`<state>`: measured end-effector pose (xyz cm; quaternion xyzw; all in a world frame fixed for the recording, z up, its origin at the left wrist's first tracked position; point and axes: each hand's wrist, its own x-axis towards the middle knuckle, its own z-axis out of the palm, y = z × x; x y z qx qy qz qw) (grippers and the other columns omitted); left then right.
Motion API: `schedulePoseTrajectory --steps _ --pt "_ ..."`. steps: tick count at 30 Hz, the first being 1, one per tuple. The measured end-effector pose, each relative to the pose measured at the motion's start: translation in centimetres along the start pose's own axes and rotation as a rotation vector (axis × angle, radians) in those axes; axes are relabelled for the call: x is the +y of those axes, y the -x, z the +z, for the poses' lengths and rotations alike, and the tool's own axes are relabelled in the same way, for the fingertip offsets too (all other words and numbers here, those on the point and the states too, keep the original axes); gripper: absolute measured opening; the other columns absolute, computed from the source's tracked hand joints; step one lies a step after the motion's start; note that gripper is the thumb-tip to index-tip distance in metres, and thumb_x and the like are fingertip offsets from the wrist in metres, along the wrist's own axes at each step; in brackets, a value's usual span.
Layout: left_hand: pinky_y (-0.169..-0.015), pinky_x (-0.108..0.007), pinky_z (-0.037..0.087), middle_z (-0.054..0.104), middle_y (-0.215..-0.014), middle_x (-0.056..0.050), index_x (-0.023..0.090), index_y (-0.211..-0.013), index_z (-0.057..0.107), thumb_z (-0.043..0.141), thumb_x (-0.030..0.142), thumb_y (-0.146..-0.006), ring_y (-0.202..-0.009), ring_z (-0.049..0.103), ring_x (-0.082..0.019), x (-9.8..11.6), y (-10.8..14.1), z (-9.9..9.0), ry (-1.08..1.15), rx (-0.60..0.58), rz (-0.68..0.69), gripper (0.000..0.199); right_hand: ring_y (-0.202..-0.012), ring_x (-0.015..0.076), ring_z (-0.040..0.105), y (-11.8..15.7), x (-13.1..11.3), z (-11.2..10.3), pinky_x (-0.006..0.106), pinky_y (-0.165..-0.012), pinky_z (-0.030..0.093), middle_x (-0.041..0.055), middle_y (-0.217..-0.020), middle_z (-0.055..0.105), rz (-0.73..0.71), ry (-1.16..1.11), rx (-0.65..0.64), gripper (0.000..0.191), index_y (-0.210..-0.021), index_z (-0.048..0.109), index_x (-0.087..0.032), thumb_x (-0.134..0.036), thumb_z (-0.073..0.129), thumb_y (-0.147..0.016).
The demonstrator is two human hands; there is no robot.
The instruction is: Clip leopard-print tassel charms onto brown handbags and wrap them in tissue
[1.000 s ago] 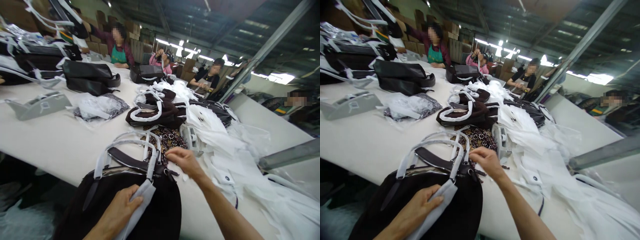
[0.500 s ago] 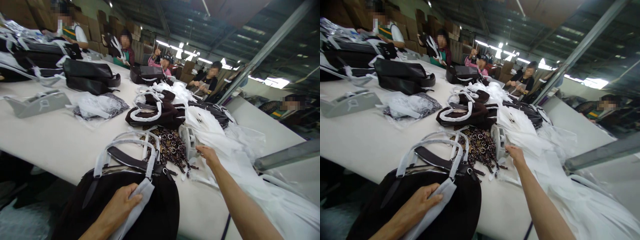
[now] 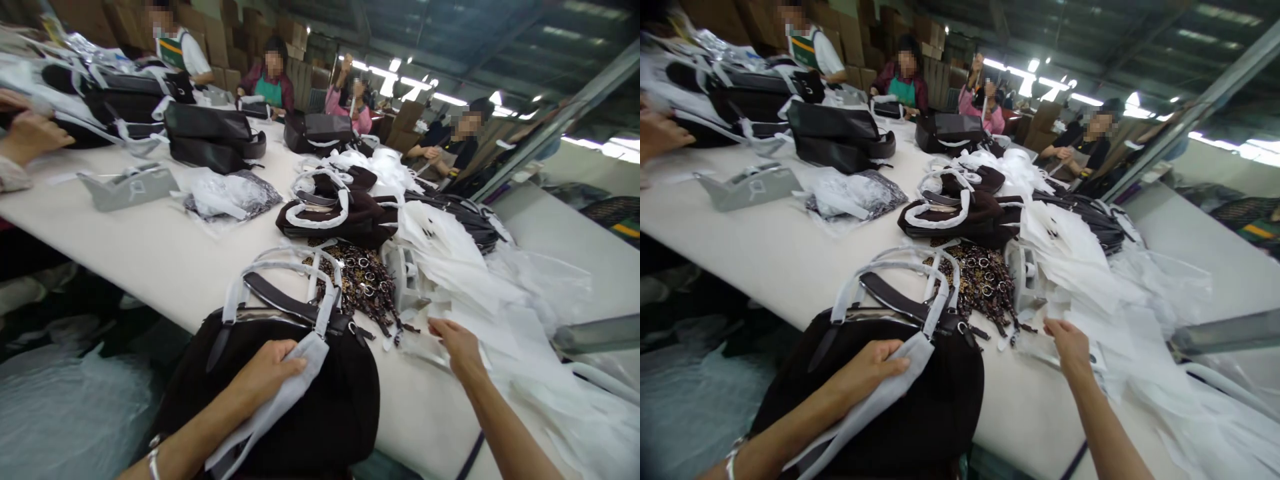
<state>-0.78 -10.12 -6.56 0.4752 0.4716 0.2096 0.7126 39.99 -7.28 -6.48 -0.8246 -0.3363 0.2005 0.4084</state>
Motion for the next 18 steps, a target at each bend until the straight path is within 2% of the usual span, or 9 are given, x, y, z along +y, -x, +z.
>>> schedulePoseTrajectory --steps 2,4,7,9,12,16,18 --pt "-0.052 -0.023 0.036 0.064 -0.066 -0.001 0.014 -0.082 0.063 0.064 0.043 -0.074 -0.056 0.054 -0.015 -0.1 -0.1 0.1 0.039 0.002 -0.022 0.031 -0.069 0.0228 0.065 2.1 -2.0 0.2 0.033 -0.061 0.051 0.0105 -0.074 0.074 -0.052 -0.041 -0.103 0.040 -0.082 0.076 -0.014 -0.048 0.076 -0.059" --pt "-0.051 -0.023 0.035 0.063 -0.066 -0.001 0.013 -0.081 0.062 0.065 0.043 -0.073 -0.055 0.052 -0.014 -0.2 -0.1 0.1 0.077 0.009 -0.032 0.031 -0.069 0.0198 0.064 5.9 -5.1 1.2 0.032 -0.065 0.052 0.0096 -0.081 0.074 -0.152 -0.100 -0.282 0.044 -0.095 0.076 -0.015 -0.049 0.076 -0.067" --pt "-0.051 -0.023 0.034 0.061 -0.065 0.000 0.013 -0.085 0.063 0.064 0.042 -0.073 -0.054 0.050 -0.013 -0.1 -0.1 0.2 0.113 -0.004 -0.048 0.032 -0.063 0.0161 0.063 13.3 -10.2 3.7 0.028 -0.061 0.052 0.0055 -0.076 0.073 -0.263 -0.117 -0.652 0.030 -0.094 0.076 -0.018 -0.043 0.072 -0.076" --pt "-0.051 -0.023 0.033 0.059 -0.065 0.001 0.011 -0.086 0.064 0.065 0.041 -0.072 -0.054 0.048 -0.012 -0.1 0.0 0.1 0.102 -0.009 -0.024 0.033 -0.060 0.0142 0.062 17.4 -12.6 5.8 0.026 -0.058 0.050 0.0032 -0.076 0.072 -0.329 -0.112 -0.853 0.021 -0.091 0.075 -0.020 -0.037 0.068 -0.081" --pt "-0.052 -0.023 0.029 0.056 -0.064 0.001 0.009 -0.083 0.065 0.065 0.041 -0.074 -0.056 0.042 -0.011 -0.2 -0.1 -0.1 0.027 0.011 0.071 0.034 -0.062 0.0125 0.061 20.2 -13.4 8.3 0.024 -0.060 0.048 -0.0001 -0.075 0.071 -0.437 -0.046 -0.924 0.014 -0.090 0.073 -0.021 -0.029 0.063 -0.085" --pt "-0.053 -0.023 0.027 0.055 -0.066 0.001 0.009 -0.081 0.067 0.062 0.051 -0.077 -0.060 0.041 -0.012 -0.4 -0.2 -0.1 -0.053 0.039 0.098 0.043 -0.061 0.0132 0.061 19.5 -12.3 10.0 0.024 -0.061 0.046 -0.0047 -0.066 0.067 -0.433 0.093 -0.897 0.023 -0.104 0.062 -0.021 -0.021 0.062 -0.081" --pt "-0.054 -0.023 0.029 0.057 -0.067 0.001 0.010 -0.081 0.068 0.060 0.049 -0.078 -0.061 0.044 -0.013 -0.3 -0.3 0.0 -0.094 0.060 0.108 0.041 -0.059 0.0139 0.061 19.0 -12.0 10.2 0.025 -0.060 0.044 -0.0060 -0.062 0.065 -0.410 0.152 -0.898 0.024 -0.103 0.058 -0.021 -0.020 0.062 -0.080"
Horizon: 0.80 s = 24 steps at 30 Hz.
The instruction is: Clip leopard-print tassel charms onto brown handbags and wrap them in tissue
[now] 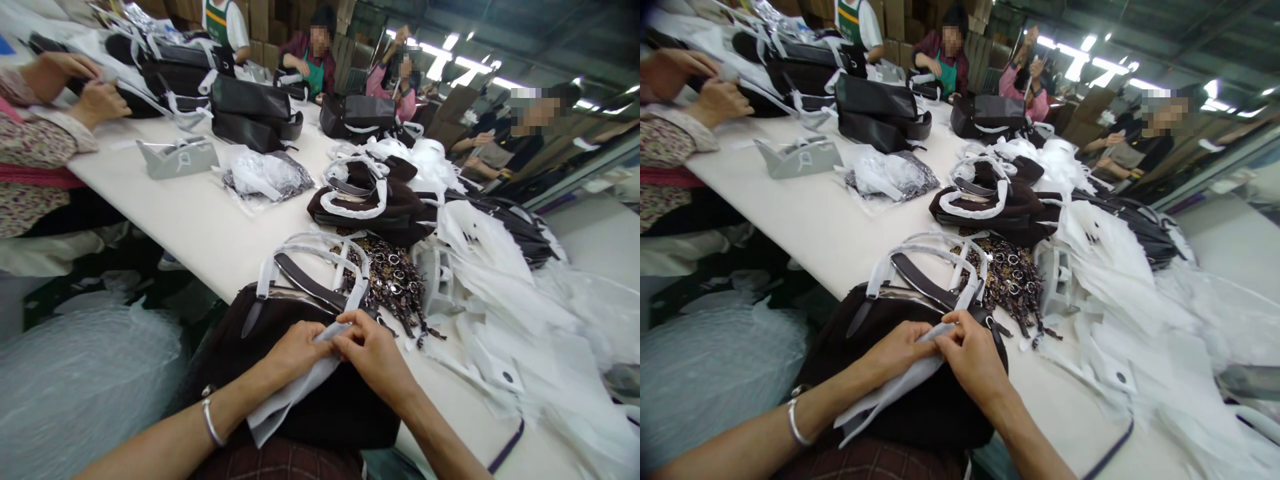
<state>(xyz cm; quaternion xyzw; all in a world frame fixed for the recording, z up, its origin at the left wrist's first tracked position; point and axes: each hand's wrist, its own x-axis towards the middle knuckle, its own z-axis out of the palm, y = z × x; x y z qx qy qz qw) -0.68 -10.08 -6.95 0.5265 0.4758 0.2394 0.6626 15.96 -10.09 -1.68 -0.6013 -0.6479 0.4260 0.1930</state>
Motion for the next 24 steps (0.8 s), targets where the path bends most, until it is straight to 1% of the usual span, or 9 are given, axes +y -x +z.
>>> schedulePoseTrajectory --steps 3,6,10,13,15,17,20,22,24 --pt "-0.056 -0.023 0.031 0.057 -0.066 0.001 0.011 -0.076 0.067 0.058 0.040 -0.078 -0.063 0.046 -0.014 0.3 0.0 0.2 -0.078 0.047 0.023 0.030 -0.057 0.0140 0.060 -0.3 0.1 0.0 0.025 -0.058 0.042 -0.0060 -0.060 0.064 0.054 0.052 0.017 0.013 -0.091 0.056 -0.022 -0.022 0.060 -0.079" --pt "-0.057 -0.023 0.031 0.057 -0.066 0.002 0.013 -0.073 0.065 0.055 0.036 -0.079 -0.064 0.049 -0.014 0.5 0.1 0.3 -0.131 0.086 0.041 0.025 -0.055 0.0138 0.059 -0.4 0.2 0.3 0.024 -0.055 0.039 -0.0062 -0.058 0.062 0.082 0.100 0.070 0.010 -0.083 0.054 -0.022 -0.025 0.062 -0.078" --pt "-0.058 -0.024 0.032 0.061 -0.069 0.002 0.014 -0.076 0.065 0.052 0.033 -0.081 -0.065 0.052 -0.014 0.5 0.4 0.5 -0.160 0.093 0.075 0.023 -0.050 0.0137 0.057 -0.4 0.3 0.5 0.024 -0.052 0.038 -0.0064 -0.058 0.062 0.137 0.123 0.083 0.014 -0.084 0.053 -0.023 -0.031 0.063 -0.078" --pt "-0.058 -0.024 0.031 0.060 -0.069 0.002 0.015 -0.074 0.064 0.052 0.033 -0.082 -0.065 0.052 -0.014 0.5 0.5 0.6 -0.196 0.113 0.079 0.022 -0.050 0.0148 0.059 -0.3 0.0 0.1 0.025 -0.053 0.039 -0.0053 -0.062 0.066 0.173 0.182 0.077 0.022 -0.095 0.056 -0.023 -0.033 0.065 -0.078" --pt "-0.058 -0.024 0.031 0.059 -0.068 0.002 0.016 -0.073 0.063 0.052 0.032 -0.082 -0.065 0.051 -0.014 0.6 0.5 0.6 -0.199 0.124 0.091 0.022 -0.056 0.0174 0.061 -0.3 -0.2 -0.3 0.027 -0.057 0.040 -0.0038 -0.064 0.067 0.171 0.269 0.082 0.035 -0.110 0.058 -0.023 -0.035 0.068 -0.078" --pt "-0.057 -0.024 0.030 0.057 -0.066 0.002 0.015 -0.072 0.061 0.052 0.032 -0.080 -0.063 0.049 -0.014 0.7 0.5 0.6 -0.189 0.127 0.078 0.021 -0.062 0.0204 0.063 -0.4 -0.1 -0.5 0.029 -0.060 0.040 -0.0017 -0.065 0.068 0.168 0.378 0.080 0.048 -0.124 0.057 -0.024 -0.042 0.067 -0.080" --pt "-0.055 -0.023 0.028 0.053 -0.063 0.003 0.015 -0.068 0.059 0.054 0.032 -0.077 -0.060 0.044 -0.013 0.8 0.3 0.4 -0.162 0.117 0.022 0.019 -0.067 0.0242 0.064 -0.3 0.6 -0.3 0.031 -0.061 0.038 0.0015 -0.068 0.067 0.154 0.534 0.098 0.062 -0.137 0.050 -0.025 -0.055 0.060 -0.085" --pt "-0.054 -0.023 0.028 0.052 -0.063 0.003 0.014 -0.070 0.060 0.055 0.031 -0.075 -0.059 0.043 -0.012 0.8 0.2 0.2 -0.118 0.081 0.002 0.018 -0.066 0.0245 0.064 0.1 1.2 -0.3 0.031 -0.060 0.038 0.0013 -0.069 0.067 0.142 0.573 0.109 0.068 -0.143 0.043 -0.024 -0.057 0.058 -0.086" --pt "-0.053 -0.023 0.029 0.055 -0.065 0.002 0.013 -0.076 0.063 0.056 0.033 -0.076 -0.058 0.043 -0.012 0.6 0.2 0.0 -0.047 0.031 -0.009 0.021 -0.063 0.0224 0.063 0.7 1.8 -0.4 0.030 -0.058 0.037 -0.0016 -0.066 0.065 0.125 0.550 0.094 0.072 -0.147 0.035 -0.024 -0.053 0.060 -0.086"
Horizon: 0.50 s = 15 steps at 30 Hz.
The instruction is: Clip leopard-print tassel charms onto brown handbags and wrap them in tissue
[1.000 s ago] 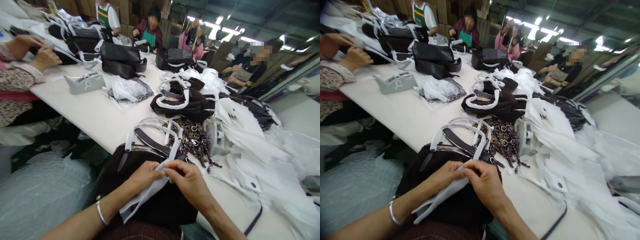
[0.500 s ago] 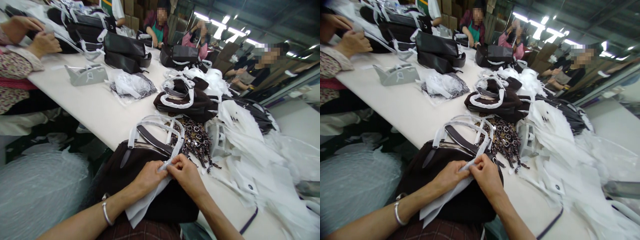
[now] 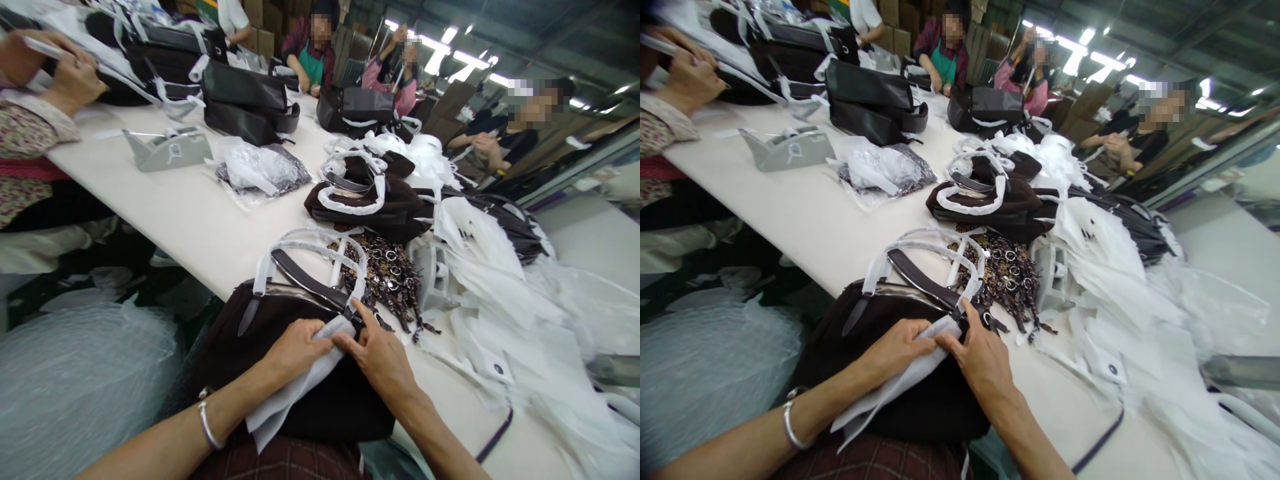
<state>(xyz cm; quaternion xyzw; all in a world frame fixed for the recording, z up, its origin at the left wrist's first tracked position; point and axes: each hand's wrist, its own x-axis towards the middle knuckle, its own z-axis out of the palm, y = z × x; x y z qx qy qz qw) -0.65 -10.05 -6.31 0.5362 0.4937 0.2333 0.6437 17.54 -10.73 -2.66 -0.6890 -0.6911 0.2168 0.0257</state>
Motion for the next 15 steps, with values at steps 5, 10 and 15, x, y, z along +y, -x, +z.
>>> schedulePoseTrajectory --steps 5,10,15 --pt "-0.053 -0.023 0.031 0.061 -0.070 0.000 0.012 -0.088 0.067 0.056 0.032 -0.077 -0.059 0.049 -0.013 -0.1 0.1 -0.2 0.046 -0.049 -0.033 0.026 -0.061 0.0158 0.061 1.5 1.6 -1.3 0.026 -0.059 0.041 -0.0052 -0.069 0.064 -0.218 0.014 0.030 0.069 -0.146 0.034 -0.030 -0.039 0.067 -0.086" --pt "-0.066 -0.027 0.039 0.070 -0.081 -0.005 0.014 -0.083 0.069 0.054 0.027 -0.079 -0.074 0.059 -0.020 0.4 0.6 0.6 -0.158 0.068 0.112 0.021 -0.077 0.0196 0.063 0.3 0.0 -3.0 0.027 -0.065 0.040 0.0030 -0.089 0.068 -0.647 0.355 -0.033 0.058 -0.137 0.049 -0.032 -0.031 0.071 -0.083" --pt "-0.064 -0.027 0.038 0.069 -0.077 -0.004 0.015 -0.080 0.069 0.053 0.030 -0.082 -0.070 0.058 -0.018 0.6 0.9 1.0 -0.244 0.098 0.096 0.022 -0.074 0.0211 0.065 -2.2 -0.9 -4.3 0.026 -0.061 0.036 0.0030 -0.086 0.073 -0.564 0.352 -0.219 0.049 -0.119 0.064 -0.031 -0.029 0.079 -0.073"
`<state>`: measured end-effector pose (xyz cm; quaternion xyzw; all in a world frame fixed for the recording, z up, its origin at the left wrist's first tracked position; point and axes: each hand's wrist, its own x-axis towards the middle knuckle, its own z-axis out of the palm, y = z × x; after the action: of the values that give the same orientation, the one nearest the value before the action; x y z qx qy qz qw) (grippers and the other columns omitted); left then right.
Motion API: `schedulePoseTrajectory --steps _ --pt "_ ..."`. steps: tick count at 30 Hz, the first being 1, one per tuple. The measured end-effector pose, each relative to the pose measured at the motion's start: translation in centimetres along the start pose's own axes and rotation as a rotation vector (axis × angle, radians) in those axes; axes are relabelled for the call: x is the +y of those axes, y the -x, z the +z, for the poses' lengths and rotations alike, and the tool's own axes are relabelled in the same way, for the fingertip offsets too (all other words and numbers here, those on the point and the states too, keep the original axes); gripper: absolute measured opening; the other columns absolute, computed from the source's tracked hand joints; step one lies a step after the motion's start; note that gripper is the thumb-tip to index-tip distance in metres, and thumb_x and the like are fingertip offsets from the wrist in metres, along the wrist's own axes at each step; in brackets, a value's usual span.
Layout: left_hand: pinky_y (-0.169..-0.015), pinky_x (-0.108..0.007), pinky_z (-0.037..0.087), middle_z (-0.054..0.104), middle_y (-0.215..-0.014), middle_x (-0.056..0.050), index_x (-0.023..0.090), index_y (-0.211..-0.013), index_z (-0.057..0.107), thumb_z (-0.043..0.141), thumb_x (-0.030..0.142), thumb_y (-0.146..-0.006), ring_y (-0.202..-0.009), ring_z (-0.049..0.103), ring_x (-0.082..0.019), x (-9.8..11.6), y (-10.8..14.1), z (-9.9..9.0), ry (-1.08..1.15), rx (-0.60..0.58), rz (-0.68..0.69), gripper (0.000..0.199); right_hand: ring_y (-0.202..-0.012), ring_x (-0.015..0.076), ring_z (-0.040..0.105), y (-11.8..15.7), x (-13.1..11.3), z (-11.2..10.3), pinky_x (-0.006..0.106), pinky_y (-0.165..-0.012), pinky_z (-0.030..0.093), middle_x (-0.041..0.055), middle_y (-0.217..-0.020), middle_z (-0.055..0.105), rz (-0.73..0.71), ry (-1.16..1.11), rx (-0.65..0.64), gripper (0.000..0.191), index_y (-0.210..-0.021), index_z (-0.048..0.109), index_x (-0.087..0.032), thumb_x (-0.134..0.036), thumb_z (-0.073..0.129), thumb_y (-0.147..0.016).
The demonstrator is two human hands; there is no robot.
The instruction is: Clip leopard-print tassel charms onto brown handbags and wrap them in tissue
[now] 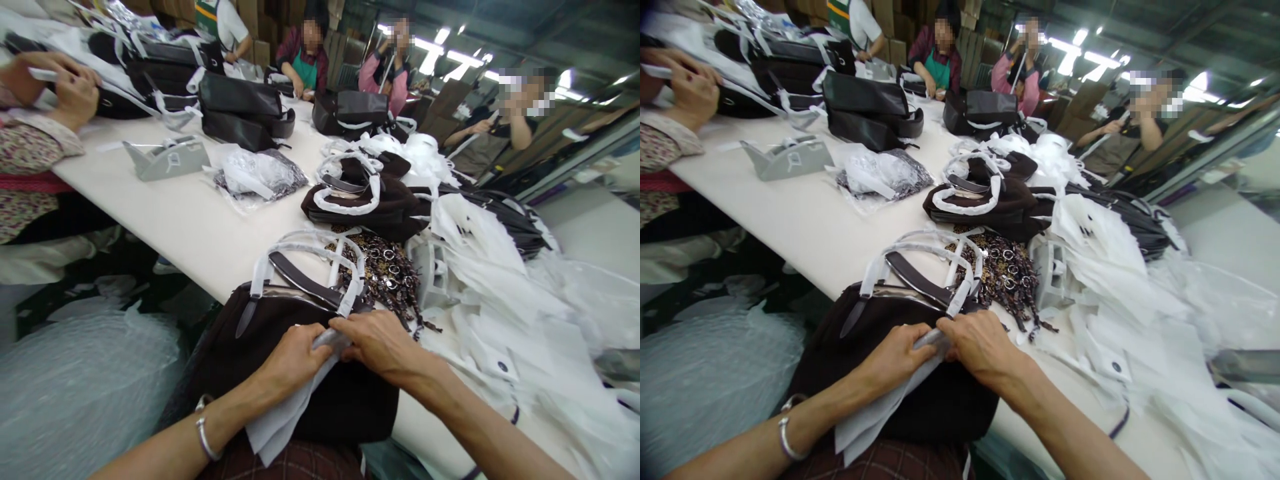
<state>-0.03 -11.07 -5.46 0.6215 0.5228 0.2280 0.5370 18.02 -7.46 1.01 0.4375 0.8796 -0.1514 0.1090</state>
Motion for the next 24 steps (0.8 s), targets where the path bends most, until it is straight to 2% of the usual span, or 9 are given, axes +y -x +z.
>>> schedulePoseTrajectory --steps 2,5,8,10,13,17,21,24 --pt "-0.060 -0.025 0.036 0.065 -0.073 -0.001 0.014 -0.079 0.067 0.055 0.031 -0.080 -0.066 0.055 -0.016 -0.2 -0.2 -0.2 0.039 -0.010 -0.031 0.021 -0.070 0.0196 0.064 0.6 0.8 -0.7 0.025 -0.059 0.036 0.0000 -0.078 0.072 0.099 -0.190 0.054 0.051 -0.119 0.064 -0.033 -0.033 0.079 -0.071" --pt "-0.058 -0.024 0.035 0.062 -0.071 0.001 0.013 -0.081 0.067 0.058 0.033 -0.078 -0.063 0.051 -0.014 -0.8 -0.6 -0.5 0.176 -0.058 -0.083 0.022 -0.049 0.0140 0.058 2.1 1.5 -1.0 0.023 -0.047 0.035 -0.0012 -0.060 0.067 0.357 -0.584 0.122 0.029 -0.098 0.070 -0.024 -0.047 0.065 -0.081" --pt "-0.054 -0.023 0.034 0.061 -0.070 0.000 0.011 -0.087 0.066 0.061 0.038 -0.077 -0.059 0.051 -0.013 -1.4 -0.9 -0.3 0.357 -0.140 -0.144 0.029 -0.033 0.0089 0.047 2.9 1.2 0.5 0.020 -0.034 0.026 -0.0003 -0.054 0.065 0.531 -0.913 -0.033 0.041 -0.074 0.062 -0.019 -0.057 0.052 -0.086" --pt "-0.052 -0.023 0.034 0.062 -0.071 0.000 0.011 -0.093 0.064 0.063 0.041 -0.076 -0.057 0.052 -0.013 -1.6 -0.9 -0.1 0.477 -0.190 -0.178 0.034 -0.030 0.0065 0.043 2.7 0.7 2.2 0.018 -0.031 0.021 -0.0019 -0.051 0.064 0.538 -1.031 -0.108 0.039 -0.070 0.057 -0.019 -0.055 0.053 -0.086" --pt "-0.051 -0.022 0.033 0.063 -0.070 -0.001 0.010 -0.095 0.064 0.066 0.044 -0.074 -0.055 0.052 -0.012 -1.5 -0.8 0.2 0.554 -0.205 -0.205 0.039 -0.028 0.0045 0.040 2.5 0.3 4.1 0.015 -0.030 0.019 -0.0054 -0.048 0.061 0.517 -1.121 -0.091 0.029 -0.071 0.055 -0.019 -0.045 0.056 -0.085" --pt "-0.052 -0.021 0.032 0.063 -0.072 -0.001 0.010 -0.093 0.065 0.069 0.044 -0.073 -0.057 0.049 -0.011 -1.3 -0.4 0.3 0.563 -0.168 -0.186 0.040 -0.027 0.0042 0.040 3.6 -0.3 4.2 0.014 -0.028 0.020 -0.0044 -0.050 0.061 0.563 -1.207 -0.162 0.031 -0.077 0.058 -0.017 -0.047 0.057 -0.083" --pt "-0.056 -0.020 0.036 0.065 -0.085 -0.002 0.012 -0.104 0.065 0.067 0.047 -0.078 -0.064 0.051 -0.010 -1.1 0.8 -0.4 0.539 -0.141 -0.103 0.045 -0.032 0.0057 0.049 4.7 -2.7 3.9 0.013 -0.028 0.031 0.0014 -0.065 0.069 0.511 -1.440 -0.274 0.042 -0.086 0.058 -0.016 -0.058 0.059 -0.082" --pt "-0.048 -0.019 0.034 0.060 -0.074 0.001 0.015 -0.109 0.061 0.054 0.057 -0.085 -0.053 0.046 -0.008 -1.4 2.7 -1.5 0.495 -0.176 -0.161 0.049 -0.046 0.0100 0.062 4.9 -4.4 4.3 0.017 -0.035 0.045 0.0085 -0.089 0.072 0.472 -1.644 -0.257 0.045 -0.091 0.060 -0.015 -0.058 0.063 -0.080"
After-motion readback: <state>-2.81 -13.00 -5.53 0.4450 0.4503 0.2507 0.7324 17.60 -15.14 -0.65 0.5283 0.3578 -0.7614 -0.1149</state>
